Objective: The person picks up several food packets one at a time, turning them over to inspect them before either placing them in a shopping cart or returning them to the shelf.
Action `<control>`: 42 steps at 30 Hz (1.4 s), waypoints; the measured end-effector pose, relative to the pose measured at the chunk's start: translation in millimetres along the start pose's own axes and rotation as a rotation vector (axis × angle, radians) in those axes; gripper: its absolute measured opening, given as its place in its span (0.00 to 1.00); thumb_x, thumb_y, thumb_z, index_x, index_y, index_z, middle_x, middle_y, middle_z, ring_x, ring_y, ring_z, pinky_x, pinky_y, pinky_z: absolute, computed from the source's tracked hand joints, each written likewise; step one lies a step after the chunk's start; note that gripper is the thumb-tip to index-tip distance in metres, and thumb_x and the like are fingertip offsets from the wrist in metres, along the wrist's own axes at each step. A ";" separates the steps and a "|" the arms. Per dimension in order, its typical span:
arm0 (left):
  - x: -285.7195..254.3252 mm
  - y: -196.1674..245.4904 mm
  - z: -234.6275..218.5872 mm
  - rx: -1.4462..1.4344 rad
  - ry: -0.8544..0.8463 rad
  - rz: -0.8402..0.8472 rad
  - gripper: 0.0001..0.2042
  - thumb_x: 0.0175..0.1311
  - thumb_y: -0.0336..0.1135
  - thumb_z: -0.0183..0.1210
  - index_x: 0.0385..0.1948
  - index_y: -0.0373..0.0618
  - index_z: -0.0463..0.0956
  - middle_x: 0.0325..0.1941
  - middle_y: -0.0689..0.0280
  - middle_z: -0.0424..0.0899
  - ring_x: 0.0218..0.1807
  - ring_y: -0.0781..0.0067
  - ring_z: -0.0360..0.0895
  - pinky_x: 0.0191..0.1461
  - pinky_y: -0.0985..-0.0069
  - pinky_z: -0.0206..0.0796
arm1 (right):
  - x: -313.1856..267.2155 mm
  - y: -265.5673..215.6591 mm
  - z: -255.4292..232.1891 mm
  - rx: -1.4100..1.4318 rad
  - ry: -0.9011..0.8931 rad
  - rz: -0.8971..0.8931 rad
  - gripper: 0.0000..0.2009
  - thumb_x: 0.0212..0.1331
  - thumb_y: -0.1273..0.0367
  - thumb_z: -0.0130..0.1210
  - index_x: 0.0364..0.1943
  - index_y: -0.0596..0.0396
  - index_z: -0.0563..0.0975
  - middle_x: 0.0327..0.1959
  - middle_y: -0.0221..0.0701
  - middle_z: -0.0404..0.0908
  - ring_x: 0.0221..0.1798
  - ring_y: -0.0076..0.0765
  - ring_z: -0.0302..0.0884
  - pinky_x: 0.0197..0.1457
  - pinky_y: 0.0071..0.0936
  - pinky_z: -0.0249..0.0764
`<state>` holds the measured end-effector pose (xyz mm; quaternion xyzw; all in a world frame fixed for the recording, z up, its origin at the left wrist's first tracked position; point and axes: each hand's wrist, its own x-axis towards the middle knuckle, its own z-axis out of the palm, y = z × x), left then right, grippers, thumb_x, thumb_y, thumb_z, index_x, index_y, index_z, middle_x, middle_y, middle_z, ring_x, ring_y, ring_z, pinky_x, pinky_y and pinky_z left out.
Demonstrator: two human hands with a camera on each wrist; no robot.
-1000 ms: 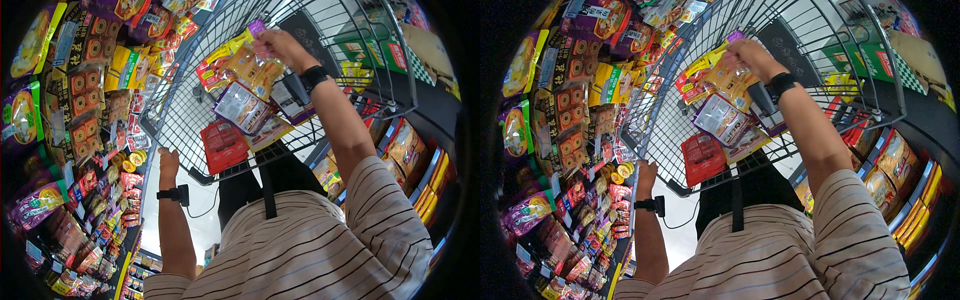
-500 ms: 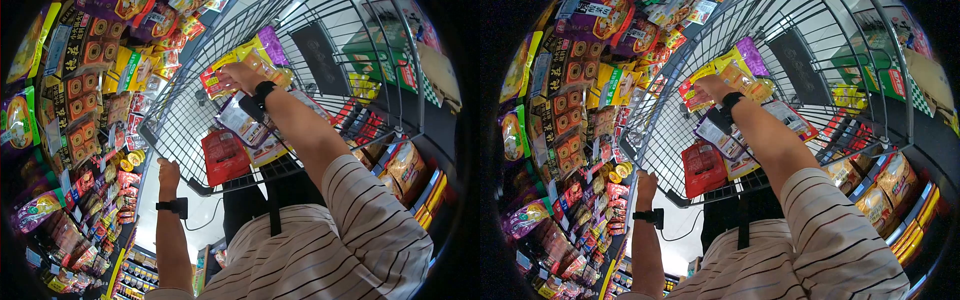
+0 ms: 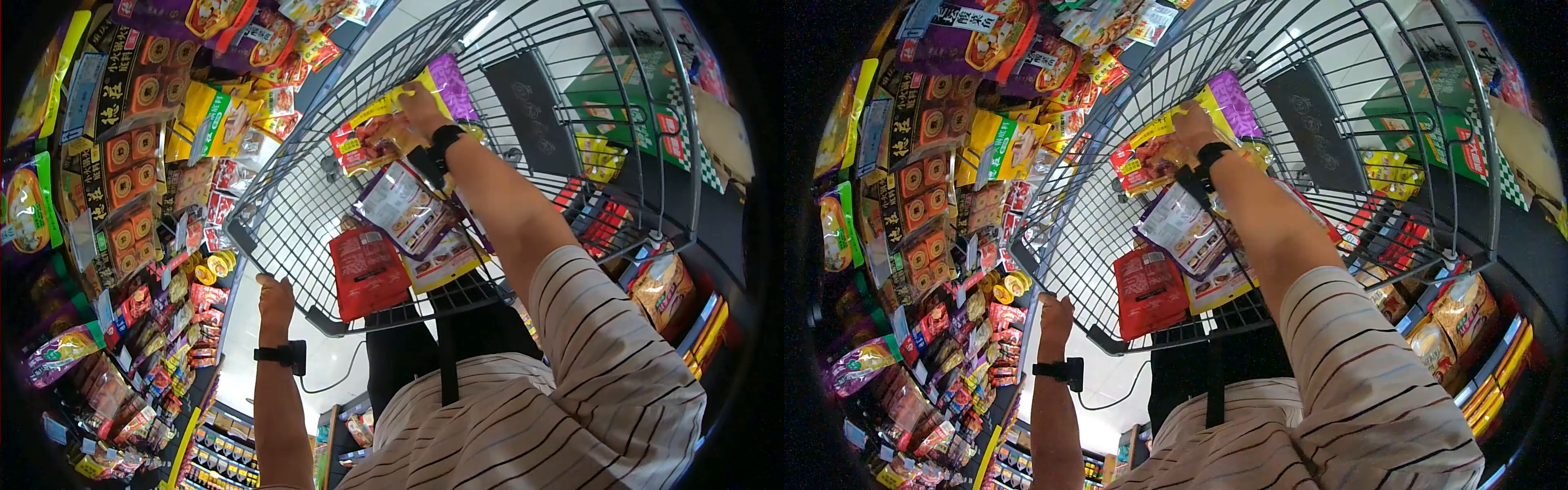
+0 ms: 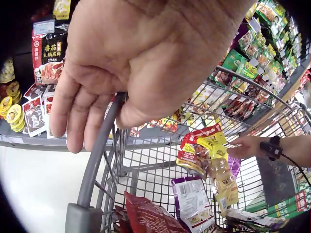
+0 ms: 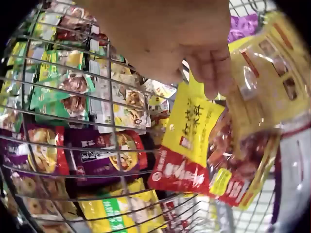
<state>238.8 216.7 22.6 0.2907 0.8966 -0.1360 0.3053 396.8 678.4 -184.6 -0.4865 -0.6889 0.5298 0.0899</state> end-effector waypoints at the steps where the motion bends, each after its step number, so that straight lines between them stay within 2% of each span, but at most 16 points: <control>1: 1.1 -1.5 1.7 -0.003 -0.017 0.003 0.33 0.71 0.44 0.52 0.54 0.15 0.49 0.29 0.45 0.82 0.31 0.48 0.84 0.34 0.64 0.79 | -1.4 -18.9 -13.5 0.043 0.059 0.306 0.16 0.63 0.65 0.53 0.54 0.52 0.73 0.39 0.43 0.85 0.44 0.43 0.85 0.44 0.40 0.82; 4: -1.4 -3.7 8.4 0.163 0.079 0.066 0.35 0.71 0.46 0.51 0.55 0.11 0.50 0.26 0.49 0.82 0.27 0.55 0.84 0.28 0.70 0.78 | -7.4 -45.1 -39.7 -0.404 0.033 0.030 0.22 0.60 0.68 0.51 0.60 0.52 0.72 0.47 0.49 0.83 0.51 0.52 0.81 0.53 0.46 0.76; 8: -4.7 1.4 6.4 0.346 0.111 0.088 0.37 0.72 0.47 0.50 0.56 0.07 0.51 0.24 0.51 0.82 0.26 0.58 0.84 0.27 0.71 0.77 | -4.0 -54.3 -51.9 -0.568 -0.080 -0.013 0.19 0.61 0.69 0.51 0.57 0.53 0.73 0.47 0.47 0.83 0.52 0.54 0.80 0.54 0.46 0.76; 10: -4.9 -0.9 7.6 0.291 0.121 0.077 0.38 0.72 0.48 0.50 0.56 0.06 0.50 0.25 0.51 0.82 0.26 0.59 0.84 0.26 0.71 0.77 | -2.2 -56.1 -52.9 -0.609 -0.075 -0.018 0.18 0.61 0.68 0.52 0.55 0.52 0.73 0.46 0.46 0.83 0.52 0.54 0.80 0.53 0.46 0.76; 13: 1.0 -17.3 23.5 0.473 0.134 0.217 0.37 0.72 0.47 0.51 0.56 0.08 0.50 0.25 0.50 0.82 0.26 0.57 0.84 0.27 0.70 0.77 | 0.6 -54.2 -53.7 -0.594 -0.025 -0.053 0.17 0.61 0.68 0.52 0.54 0.51 0.74 0.46 0.46 0.83 0.51 0.53 0.81 0.52 0.45 0.77; 17: -2.1 -6.0 11.5 0.161 0.059 0.043 0.34 0.71 0.45 0.51 0.55 0.10 0.51 0.25 0.48 0.82 0.26 0.53 0.84 0.28 0.67 0.78 | -2.3 -51.6 -50.5 -0.519 0.043 -0.071 0.17 0.60 0.69 0.53 0.55 0.48 0.74 0.46 0.45 0.83 0.50 0.51 0.81 0.50 0.45 0.77; 23: -4.9 -4.4 2.6 0.098 0.122 0.106 0.33 0.70 0.43 0.52 0.55 0.12 0.51 0.26 0.46 0.82 0.27 0.50 0.83 0.29 0.61 0.78 | 10.8 -21.1 -50.2 -0.642 -0.122 -0.103 0.28 0.52 0.69 0.60 0.61 0.50 0.69 0.46 0.47 0.82 0.51 0.54 0.80 0.51 0.44 0.77; 27: 0.2 -11.7 10.6 0.182 0.095 0.140 0.25 0.71 0.45 0.52 0.46 0.25 0.56 0.28 0.42 0.82 0.30 0.43 0.83 0.30 0.59 0.78 | 23.8 -4.2 -44.5 -0.656 -0.228 -0.082 0.42 0.40 0.68 0.71 0.65 0.60 0.63 0.47 0.50 0.81 0.54 0.53 0.80 0.54 0.42 0.78; 29: 6.0 -15.9 13.8 0.178 0.035 0.103 0.23 0.71 0.45 0.52 0.44 0.28 0.56 0.29 0.40 0.82 0.31 0.40 0.83 0.32 0.57 0.78 | 11.4 -19.7 -48.8 -0.812 -0.247 -0.129 0.37 0.45 0.66 0.69 0.63 0.58 0.67 0.47 0.50 0.81 0.53 0.53 0.80 0.53 0.42 0.78; 31: 2.6 -0.1 -4.8 0.142 -0.007 0.023 0.25 0.71 0.45 0.52 0.46 0.26 0.55 0.30 0.39 0.82 0.32 0.40 0.83 0.34 0.55 0.78 | 9.3 -10.6 -44.4 -0.790 -0.118 -0.156 0.20 0.50 0.67 0.64 0.50 0.52 0.76 0.43 0.46 0.83 0.48 0.53 0.82 0.51 0.44 0.78; 32: -2.0 6.1 -12.2 0.075 0.037 0.038 0.26 0.71 0.45 0.52 0.46 0.25 0.55 0.29 0.41 0.82 0.30 0.42 0.83 0.31 0.58 0.78 | 24.4 -5.5 -44.2 -0.882 -0.173 -0.083 0.23 0.51 0.63 0.65 0.52 0.53 0.77 0.46 0.45 0.83 0.52 0.50 0.81 0.56 0.41 0.76; 33: -6.7 16.1 -23.0 0.208 0.083 0.091 0.26 0.70 0.46 0.53 0.45 0.25 0.56 0.27 0.44 0.82 0.27 0.45 0.83 0.27 0.62 0.78 | 45.9 3.2 -43.7 -0.974 -0.223 -0.015 0.26 0.51 0.59 0.66 0.55 0.54 0.78 0.49 0.45 0.83 0.56 0.46 0.80 0.61 0.38 0.74; 36: -1.5 6.1 -12.2 0.227 0.102 0.108 0.26 0.70 0.46 0.53 0.44 0.25 0.57 0.25 0.46 0.82 0.25 0.48 0.84 0.25 0.65 0.77 | -0.4 -72.9 -73.0 -1.041 -0.254 0.053 0.14 0.50 0.62 0.64 0.39 0.54 0.83 0.44 0.45 0.84 0.47 0.50 0.83 0.51 0.40 0.79; 39: -0.8 5.3 -11.0 0.162 0.097 0.100 0.26 0.70 0.46 0.53 0.45 0.25 0.57 0.25 0.46 0.82 0.26 0.50 0.84 0.25 0.66 0.78 | 2.9 -35.0 -83.9 -1.125 -0.111 -0.269 0.12 0.54 0.62 0.61 0.37 0.53 0.84 0.41 0.42 0.85 0.47 0.49 0.83 0.50 0.42 0.78; 40: 4.9 -5.7 -0.8 0.099 0.094 0.089 0.25 0.70 0.46 0.53 0.44 0.25 0.57 0.26 0.46 0.82 0.27 0.50 0.84 0.26 0.66 0.78 | 50.8 26.3 -70.9 -1.088 -0.063 -0.137 0.12 0.57 0.62 0.57 0.38 0.53 0.84 0.40 0.41 0.85 0.48 0.47 0.82 0.51 0.42 0.76; 42: 8.0 -9.1 4.6 0.065 0.164 0.149 0.27 0.70 0.45 0.53 0.46 0.23 0.56 0.26 0.44 0.82 0.28 0.48 0.85 0.27 0.65 0.78 | 26.5 -27.3 -79.3 -1.323 -0.130 -0.211 0.11 0.57 0.62 0.57 0.38 0.51 0.84 0.38 0.40 0.85 0.47 0.46 0.82 0.50 0.41 0.75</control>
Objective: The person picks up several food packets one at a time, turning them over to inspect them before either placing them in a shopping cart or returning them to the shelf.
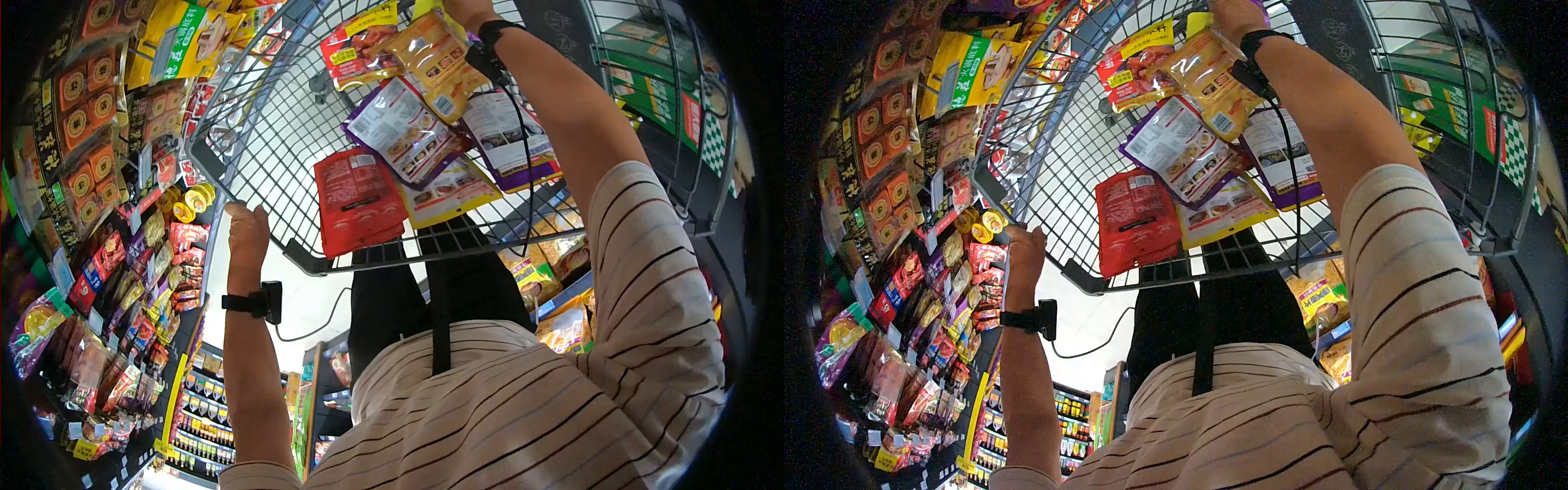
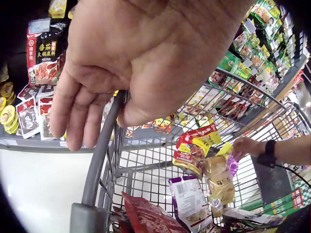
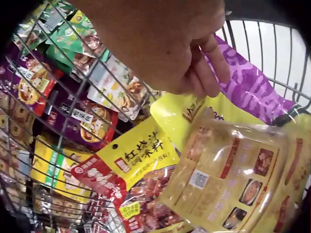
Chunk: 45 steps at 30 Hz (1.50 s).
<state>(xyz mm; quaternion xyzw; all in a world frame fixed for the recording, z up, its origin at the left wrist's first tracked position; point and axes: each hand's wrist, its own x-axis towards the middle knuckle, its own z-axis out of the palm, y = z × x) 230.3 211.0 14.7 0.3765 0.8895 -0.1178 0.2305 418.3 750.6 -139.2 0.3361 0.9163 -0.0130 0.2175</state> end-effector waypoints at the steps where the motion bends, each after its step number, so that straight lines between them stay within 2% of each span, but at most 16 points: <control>1: -0.5 0.6 -0.2 0.022 -0.016 0.002 0.28 0.70 0.46 0.53 0.47 0.22 0.55 0.26 0.44 0.82 0.29 0.47 0.85 0.28 0.64 0.78 | -18.1 -6.2 -26.7 -0.118 -0.017 -0.044 0.11 0.58 0.62 0.57 0.38 0.51 0.84 0.37 0.39 0.85 0.46 0.45 0.82 0.49 0.40 0.75; 3: 1.2 0.2 -1.2 0.063 -0.034 0.006 0.30 0.70 0.46 0.53 0.49 0.19 0.54 0.28 0.42 0.82 0.30 0.46 0.84 0.30 0.63 0.79 | -49.5 -9.0 -48.3 -0.053 0.204 -0.069 0.10 0.58 0.65 0.55 0.37 0.52 0.83 0.34 0.38 0.85 0.40 0.45 0.83 0.45 0.39 0.76; 8: 10.4 10.2 -13.4 -0.128 -0.063 -0.053 0.28 0.69 0.42 0.50 0.50 0.17 0.52 0.31 0.36 0.81 0.35 0.37 0.82 0.41 0.53 0.77 | -58.6 17.3 -48.7 0.457 0.240 -0.111 0.08 0.52 0.69 0.55 0.36 0.49 0.82 0.36 0.42 0.84 0.44 0.54 0.82 0.46 0.46 0.77; 10: 10.1 27.3 -39.0 -0.239 -0.128 -0.080 0.22 0.67 0.37 0.47 0.47 0.21 0.53 0.34 0.31 0.80 0.39 0.31 0.80 0.47 0.49 0.73 | -83.7 23.4 -79.6 0.421 0.241 -0.132 0.08 0.52 0.70 0.55 0.36 0.49 0.82 0.35 0.41 0.84 0.42 0.53 0.82 0.45 0.45 0.77; 15: 24.8 21.4 -27.3 -0.349 -0.137 -0.050 0.21 0.65 0.36 0.47 0.46 0.23 0.53 0.40 0.31 0.79 0.45 0.33 0.80 0.53 0.51 0.72 | -135.3 40.3 -137.6 0.440 0.375 -0.200 0.08 0.57 0.66 0.57 0.38 0.53 0.79 0.31 0.41 0.82 0.36 0.53 0.81 0.41 0.41 0.77; 16: 29.4 18.5 -18.9 -0.376 -0.124 -0.039 0.21 0.65 0.36 0.48 0.47 0.23 0.53 0.41 0.30 0.79 0.46 0.33 0.80 0.54 0.51 0.71 | -150.5 37.4 -154.3 0.387 0.362 -0.177 0.07 0.60 0.66 0.57 0.38 0.53 0.78 0.27 0.37 0.82 0.31 0.43 0.82 0.38 0.35 0.77; 19: 27.5 27.9 -37.8 -0.426 -0.158 -0.070 0.24 0.64 0.35 0.47 0.51 0.21 0.52 0.45 0.29 0.78 0.51 0.34 0.78 0.58 0.54 0.69 | -178.1 32.7 -186.9 0.640 0.426 -0.159 0.07 0.59 0.65 0.54 0.37 0.51 0.78 0.29 0.41 0.82 0.35 0.51 0.81 0.40 0.44 0.76; 22: 20.5 31.9 -46.7 -0.600 -0.151 -0.181 0.23 0.62 0.38 0.52 0.50 0.21 0.67 0.52 0.30 0.75 0.57 0.35 0.74 0.63 0.57 0.64 | -205.0 21.3 -238.2 0.550 0.569 -0.215 0.06 0.61 0.66 0.54 0.37 0.51 0.78 0.28 0.39 0.82 0.32 0.50 0.82 0.38 0.41 0.77; 25: 8.8 20.0 -55.8 -0.596 -0.189 -0.049 0.33 0.66 0.46 0.53 0.60 0.20 0.58 0.58 0.31 0.72 0.62 0.39 0.72 0.66 0.59 0.63 | -260.6 -12.0 -311.6 0.737 0.439 -0.188 0.07 0.61 0.70 0.51 0.34 0.58 0.78 0.24 0.32 0.81 0.30 0.32 0.80 0.36 0.30 0.77; 28: -12.5 11.1 -62.6 -0.639 0.084 0.006 0.35 0.64 0.50 0.58 0.62 0.26 0.63 0.64 0.37 0.69 0.67 0.43 0.67 0.70 0.61 0.59 | -311.3 -35.6 -360.6 0.958 0.296 -0.204 0.06 0.65 0.72 0.50 0.33 0.60 0.76 0.21 0.27 0.76 0.30 0.17 0.77 0.34 0.22 0.75; 30: -35.9 19.0 -96.8 -0.810 0.165 0.041 0.36 0.62 0.46 0.64 0.63 0.28 0.62 0.63 0.40 0.70 0.66 0.45 0.69 0.70 0.62 0.58 | -337.8 -49.9 -380.1 1.050 0.282 -0.278 0.06 0.65 0.71 0.52 0.34 0.61 0.76 0.22 0.26 0.77 0.30 0.18 0.77 0.35 0.22 0.75; 35: -102.1 55.8 -188.6 -0.870 0.244 0.559 0.41 0.58 0.40 0.70 0.69 0.34 0.56 0.71 0.46 0.64 0.72 0.55 0.62 0.75 0.65 0.52 | -383.7 -86.2 -394.2 0.890 0.348 -0.493 0.05 0.65 0.70 0.55 0.35 0.58 0.76 0.25 0.27 0.78 0.29 0.18 0.77 0.33 0.24 0.73; 37: -126.4 64.0 -209.7 -0.875 0.237 0.627 0.47 0.47 0.41 0.76 0.70 0.42 0.57 0.68 0.49 0.67 0.70 0.50 0.64 0.72 0.65 0.56 | -407.8 -113.5 -404.9 0.856 0.388 -0.535 0.05 0.62 0.69 0.54 0.35 0.55 0.75 0.24 0.33 0.78 0.30 0.38 0.80 0.33 0.33 0.75; 38: -135.7 65.8 -218.4 -0.890 0.213 0.643 0.43 0.49 0.38 0.75 0.68 0.41 0.61 0.67 0.50 0.69 0.69 0.51 0.65 0.71 0.65 0.57 | -418.2 -128.2 -408.7 0.843 0.405 -0.552 0.05 0.60 0.69 0.53 0.36 0.54 0.75 0.24 0.37 0.78 0.31 0.48 0.81 0.33 0.37 0.76; 42: -144.6 52.0 -198.7 -1.039 0.183 0.722 0.23 0.59 0.30 0.66 0.57 0.38 0.73 0.60 0.55 0.77 0.63 0.57 0.72 0.67 0.68 0.61 | -431.7 -185.5 -387.6 0.796 0.723 -0.727 0.05 0.57 0.69 0.55 0.35 0.54 0.74 0.28 0.36 0.76 0.33 0.46 0.79 0.32 0.37 0.75; 45: -164.3 27.7 -181.5 -1.175 0.089 0.491 0.10 0.67 0.27 0.58 0.48 0.36 0.76 0.52 0.60 0.80 0.54 0.68 0.75 0.60 0.72 0.65 | -443.4 -217.9 -382.3 0.883 0.768 -0.762 0.05 0.59 0.70 0.55 0.36 0.53 0.74 0.29 0.34 0.74 0.33 0.45 0.78 0.34 0.37 0.74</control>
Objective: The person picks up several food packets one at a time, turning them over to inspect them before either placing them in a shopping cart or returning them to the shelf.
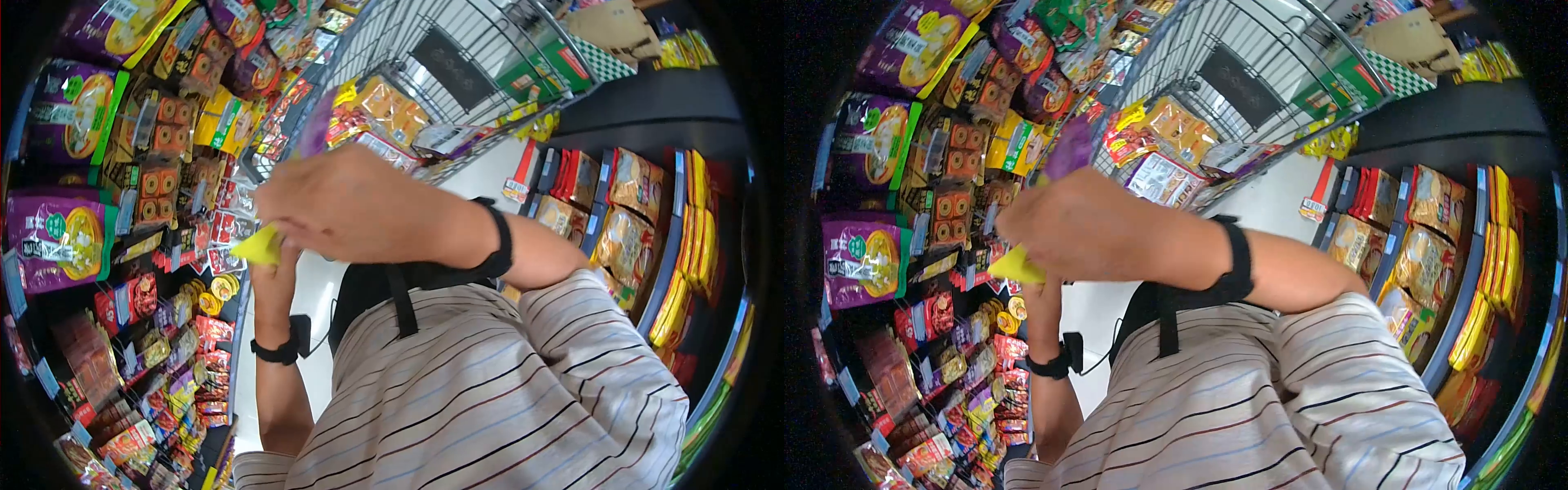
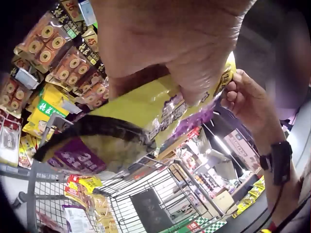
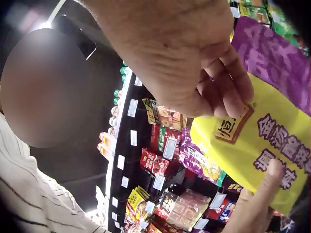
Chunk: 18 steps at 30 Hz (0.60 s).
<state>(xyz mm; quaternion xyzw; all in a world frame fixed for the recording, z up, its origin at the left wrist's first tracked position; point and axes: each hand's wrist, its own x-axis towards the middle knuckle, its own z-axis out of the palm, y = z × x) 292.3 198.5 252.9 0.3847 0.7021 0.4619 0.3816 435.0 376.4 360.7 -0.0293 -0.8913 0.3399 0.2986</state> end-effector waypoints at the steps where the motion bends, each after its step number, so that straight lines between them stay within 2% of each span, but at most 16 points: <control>1: -11.8 -10.8 -2.2 -0.095 0.046 -0.037 0.13 0.70 0.30 0.56 0.53 0.36 0.74 0.54 0.62 0.79 0.55 0.71 0.73 0.61 0.73 0.64 | -0.3 -5.7 6.5 0.040 0.016 0.000 0.05 0.59 0.69 0.55 0.35 0.53 0.74 0.29 0.34 0.73 0.33 0.44 0.78 0.33 0.38 0.74; 4: -29.4 -28.9 -12.8 -0.268 0.266 -0.080 0.17 0.72 0.33 0.55 0.58 0.36 0.71 0.58 0.67 0.76 0.58 0.75 0.72 0.63 0.74 0.64 | -1.2 -22.2 26.7 0.132 0.017 0.097 0.06 0.58 0.68 0.56 0.33 0.54 0.72 0.27 0.34 0.71 0.33 0.45 0.77 0.32 0.39 0.73; 5: -32.8 -31.3 -15.1 -0.277 0.300 -0.090 0.18 0.72 0.35 0.55 0.59 0.36 0.70 0.58 0.66 0.76 0.58 0.75 0.72 0.63 0.73 0.63 | -2.7 -26.1 28.1 0.146 0.020 0.102 0.06 0.59 0.68 0.57 0.37 0.53 0.75 0.30 0.33 0.76 0.34 0.43 0.79 0.33 0.37 0.75; 7: -36.1 -9.2 -16.8 -0.293 0.377 -0.116 0.20 0.73 0.38 0.54 0.60 0.36 0.69 0.59 0.63 0.75 0.58 0.73 0.71 0.65 0.71 0.62 | -5.3 -28.6 34.8 0.113 0.138 0.130 0.09 0.59 0.68 0.57 0.43 0.53 0.76 0.34 0.32 0.79 0.36 0.41 0.81 0.34 0.36 0.76; 8: -38.6 -9.1 -21.3 -0.308 0.384 -0.108 0.20 0.74 0.39 0.54 0.61 0.36 0.68 0.60 0.63 0.75 0.58 0.73 0.72 0.65 0.71 0.62 | -6.0 -30.2 38.3 0.099 0.193 0.142 0.11 0.60 0.69 0.57 0.46 0.52 0.77 0.36 0.32 0.80 0.37 0.40 0.81 0.34 0.35 0.77; 9: -40.7 -10.2 -28.2 -0.322 0.391 -0.100 0.21 0.74 0.40 0.54 0.62 0.36 0.67 0.60 0.64 0.75 0.59 0.73 0.72 0.65 0.71 0.63 | -7.8 -30.5 24.1 0.049 0.205 0.124 0.16 0.61 0.68 0.57 0.53 0.53 0.75 0.42 0.35 0.82 0.40 0.40 0.83 0.38 0.33 0.78; 12: -44.8 0.7 -38.2 -0.515 0.418 -0.093 0.23 0.75 0.42 0.52 0.65 0.37 0.64 0.61 0.61 0.74 0.60 0.69 0.73 0.65 0.68 0.64 | -24.4 -11.8 27.7 0.086 0.357 0.231 0.18 0.62 0.66 0.58 0.55 0.56 0.74 0.44 0.40 0.81 0.44 0.43 0.83 0.42 0.34 0.79; 13: -45.9 4.2 -42.1 -0.577 0.423 -0.101 0.24 0.74 0.42 0.53 0.65 0.37 0.63 0.61 0.60 0.74 0.60 0.68 0.73 0.65 0.67 0.65 | -29.9 -4.0 30.8 0.027 0.373 0.250 0.21 0.63 0.62 0.59 0.55 0.59 0.73 0.47 0.43 0.80 0.50 0.43 0.82 0.48 0.34 0.78; 16: -50.3 8.7 -53.8 -0.682 0.411 -0.116 0.25 0.75 0.43 0.52 0.66 0.38 0.61 0.62 0.60 0.73 0.60 0.66 0.74 0.65 0.64 0.66 | -49.5 3.9 56.6 0.322 0.200 0.505 0.25 0.62 0.59 0.61 0.58 0.61 0.70 0.48 0.42 0.80 0.52 0.41 0.80 0.52 0.33 0.75; 18: -53.9 6.3 -64.4 -0.735 0.377 -0.127 0.24 0.75 0.43 0.51 0.66 0.39 0.61 0.62 0.60 0.73 0.60 0.67 0.74 0.65 0.63 0.66 | -57.8 15.1 77.2 0.490 0.045 0.560 0.30 0.59 0.55 0.63 0.60 0.62 0.69 0.49 0.43 0.80 0.51 0.41 0.80 0.52 0.32 0.75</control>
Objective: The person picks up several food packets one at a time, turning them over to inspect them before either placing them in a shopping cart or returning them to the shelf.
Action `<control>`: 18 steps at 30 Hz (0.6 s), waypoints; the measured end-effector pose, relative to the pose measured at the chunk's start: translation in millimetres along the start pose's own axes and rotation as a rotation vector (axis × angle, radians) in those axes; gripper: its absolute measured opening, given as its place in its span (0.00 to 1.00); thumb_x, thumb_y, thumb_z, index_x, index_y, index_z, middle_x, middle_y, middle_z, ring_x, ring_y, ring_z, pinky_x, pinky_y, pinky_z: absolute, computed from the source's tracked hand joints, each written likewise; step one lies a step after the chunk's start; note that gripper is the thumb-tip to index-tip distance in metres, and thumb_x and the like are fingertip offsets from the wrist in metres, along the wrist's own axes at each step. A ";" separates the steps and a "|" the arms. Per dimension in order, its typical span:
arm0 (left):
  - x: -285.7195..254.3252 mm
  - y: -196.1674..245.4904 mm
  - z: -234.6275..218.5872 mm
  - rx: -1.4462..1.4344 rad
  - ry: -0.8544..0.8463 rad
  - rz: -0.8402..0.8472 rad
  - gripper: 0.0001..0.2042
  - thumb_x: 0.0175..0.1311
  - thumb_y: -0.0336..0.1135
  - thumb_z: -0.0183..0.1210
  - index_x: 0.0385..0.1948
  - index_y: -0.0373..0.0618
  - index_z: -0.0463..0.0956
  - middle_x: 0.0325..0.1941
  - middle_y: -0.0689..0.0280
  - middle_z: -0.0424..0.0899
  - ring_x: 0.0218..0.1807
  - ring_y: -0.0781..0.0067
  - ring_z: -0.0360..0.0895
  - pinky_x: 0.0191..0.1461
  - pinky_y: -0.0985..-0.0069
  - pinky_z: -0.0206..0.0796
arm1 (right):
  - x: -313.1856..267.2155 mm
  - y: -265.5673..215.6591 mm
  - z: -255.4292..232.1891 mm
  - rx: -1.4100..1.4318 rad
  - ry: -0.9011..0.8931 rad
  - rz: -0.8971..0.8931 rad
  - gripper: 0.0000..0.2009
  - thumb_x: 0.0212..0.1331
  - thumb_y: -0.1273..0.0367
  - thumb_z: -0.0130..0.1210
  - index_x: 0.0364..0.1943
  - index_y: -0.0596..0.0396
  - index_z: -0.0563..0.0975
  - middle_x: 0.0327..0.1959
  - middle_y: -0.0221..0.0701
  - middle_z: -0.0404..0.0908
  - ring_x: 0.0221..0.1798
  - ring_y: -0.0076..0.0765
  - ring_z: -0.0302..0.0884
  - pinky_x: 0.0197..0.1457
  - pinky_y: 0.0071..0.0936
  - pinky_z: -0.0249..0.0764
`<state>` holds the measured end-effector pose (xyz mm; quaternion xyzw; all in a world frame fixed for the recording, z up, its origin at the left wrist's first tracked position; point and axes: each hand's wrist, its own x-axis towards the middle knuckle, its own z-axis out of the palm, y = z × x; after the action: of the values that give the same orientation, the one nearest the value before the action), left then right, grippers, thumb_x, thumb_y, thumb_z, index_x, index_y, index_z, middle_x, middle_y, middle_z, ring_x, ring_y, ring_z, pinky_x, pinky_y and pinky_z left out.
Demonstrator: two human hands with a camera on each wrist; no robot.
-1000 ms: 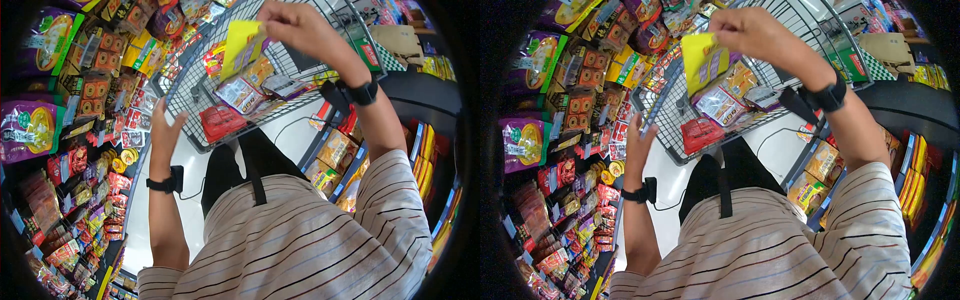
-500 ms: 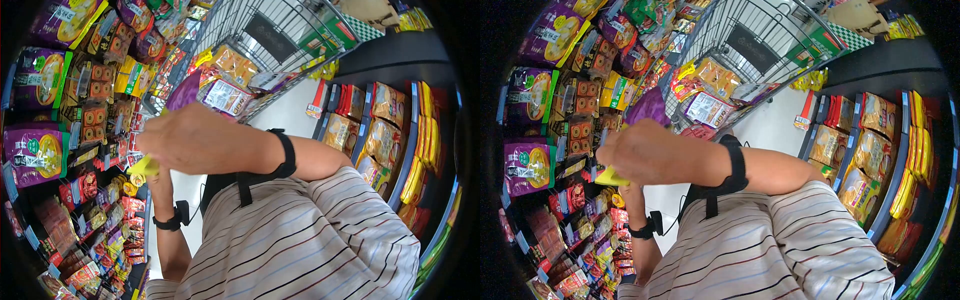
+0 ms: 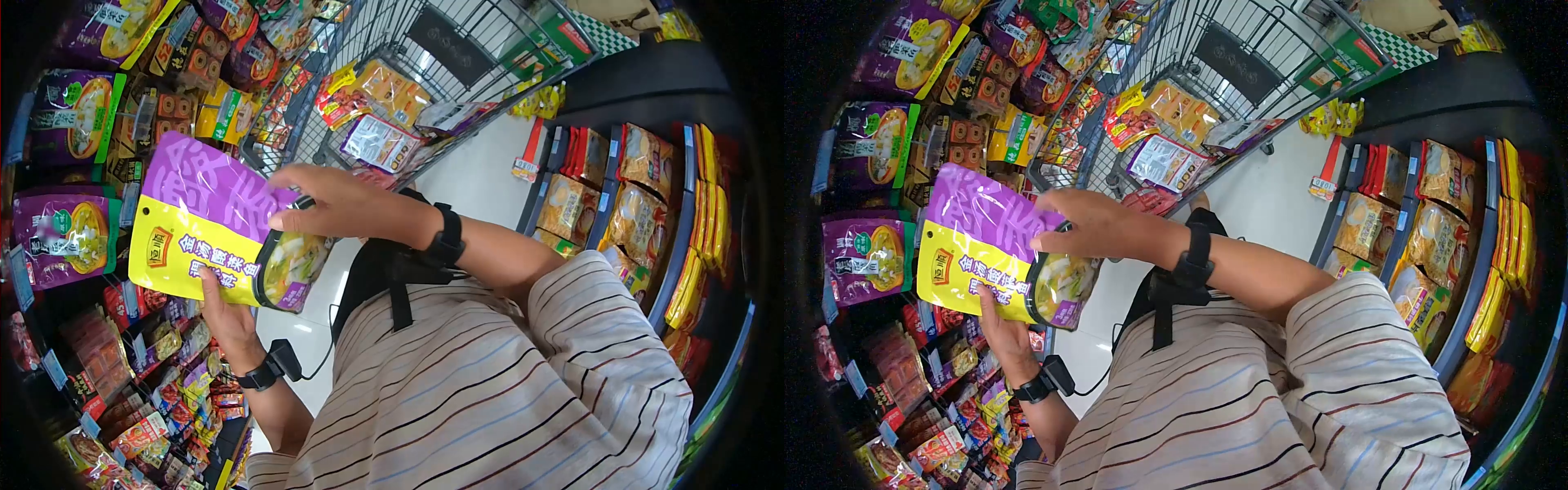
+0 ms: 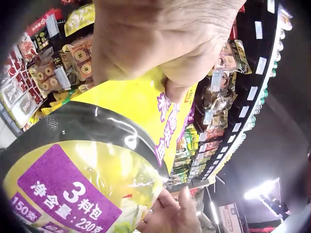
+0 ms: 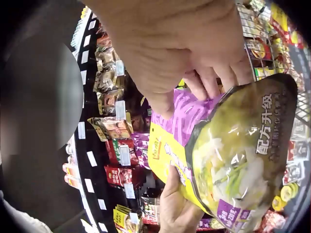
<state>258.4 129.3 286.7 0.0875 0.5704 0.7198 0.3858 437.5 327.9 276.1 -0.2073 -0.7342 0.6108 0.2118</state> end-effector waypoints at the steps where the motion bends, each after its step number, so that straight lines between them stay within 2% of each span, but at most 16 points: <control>1: -0.8 2.8 -2.1 -0.001 0.009 -0.016 0.24 0.75 0.43 0.50 0.66 0.39 0.61 0.63 0.61 0.73 0.60 0.67 0.74 0.65 0.63 0.67 | 2.9 6.5 2.7 0.058 -0.090 0.045 0.33 0.58 0.53 0.64 0.60 0.62 0.68 0.49 0.43 0.80 0.50 0.41 0.80 0.52 0.31 0.75; 4: -6.1 8.8 -7.4 0.001 0.001 -0.014 0.24 0.76 0.44 0.50 0.66 0.39 0.61 0.63 0.61 0.73 0.61 0.67 0.73 0.65 0.63 0.66 | 9.0 17.3 4.5 0.435 -0.161 0.301 0.33 0.59 0.49 0.63 0.58 0.63 0.71 0.48 0.39 0.81 0.51 0.31 0.79 0.54 0.27 0.73; 5: -7.3 9.9 -8.5 -0.023 -0.010 -0.013 0.24 0.76 0.44 0.49 0.67 0.39 0.61 0.64 0.61 0.73 0.62 0.66 0.73 0.66 0.62 0.65 | 9.0 19.6 5.7 0.490 -0.153 0.302 0.33 0.59 0.47 0.61 0.56 0.63 0.74 0.47 0.38 0.82 0.52 0.26 0.77 0.54 0.23 0.72; 8: -10.7 17.6 -0.6 -0.075 -0.004 -0.044 0.24 0.76 0.44 0.48 0.67 0.39 0.60 0.65 0.61 0.72 0.63 0.66 0.72 0.67 0.62 0.65 | 10.6 9.2 0.4 0.576 -0.386 0.386 0.32 0.59 0.51 0.64 0.60 0.61 0.73 0.54 0.37 0.79 0.58 0.28 0.74 0.62 0.24 0.66; 11: -10.7 20.5 4.4 -0.101 -0.034 -0.073 0.22 0.78 0.44 0.45 0.66 0.41 0.62 0.64 0.63 0.74 0.62 0.68 0.74 0.66 0.65 0.65 | 2.6 -8.9 2.9 0.563 -0.446 0.510 0.30 0.58 0.50 0.63 0.57 0.58 0.76 0.51 0.35 0.82 0.53 0.29 0.78 0.57 0.27 0.71; 14: -8.2 23.4 -4.2 -0.138 -0.039 -0.093 0.21 0.78 0.43 0.45 0.66 0.43 0.64 0.64 0.64 0.75 0.62 0.69 0.74 0.66 0.67 0.66 | -0.1 -34.1 0.6 0.408 -0.385 0.661 0.29 0.59 0.50 0.63 0.57 0.56 0.77 0.53 0.33 0.81 0.54 0.30 0.78 0.60 0.28 0.70; 17: -16.1 28.6 -7.7 -0.141 -0.022 -0.097 0.21 0.78 0.43 0.45 0.66 0.43 0.64 0.65 0.64 0.74 0.63 0.69 0.74 0.67 0.66 0.65 | -3.1 -14.4 16.6 0.680 -0.463 0.572 0.39 0.54 0.45 0.65 0.61 0.62 0.72 0.57 0.37 0.77 0.58 0.32 0.74 0.64 0.28 0.67; 18: -18.9 30.4 -6.8 -0.139 -0.019 -0.094 0.21 0.78 0.43 0.46 0.66 0.44 0.64 0.65 0.63 0.74 0.63 0.69 0.73 0.68 0.65 0.64 | -2.7 -12.0 20.2 0.683 -0.446 0.595 0.35 0.56 0.48 0.65 0.60 0.60 0.73 0.56 0.35 0.78 0.57 0.30 0.75 0.63 0.28 0.68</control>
<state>253.7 110.2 317.3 0.0405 0.5189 0.7379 0.4297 427.8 308.0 284.5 -0.1908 -0.4287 0.8796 -0.0777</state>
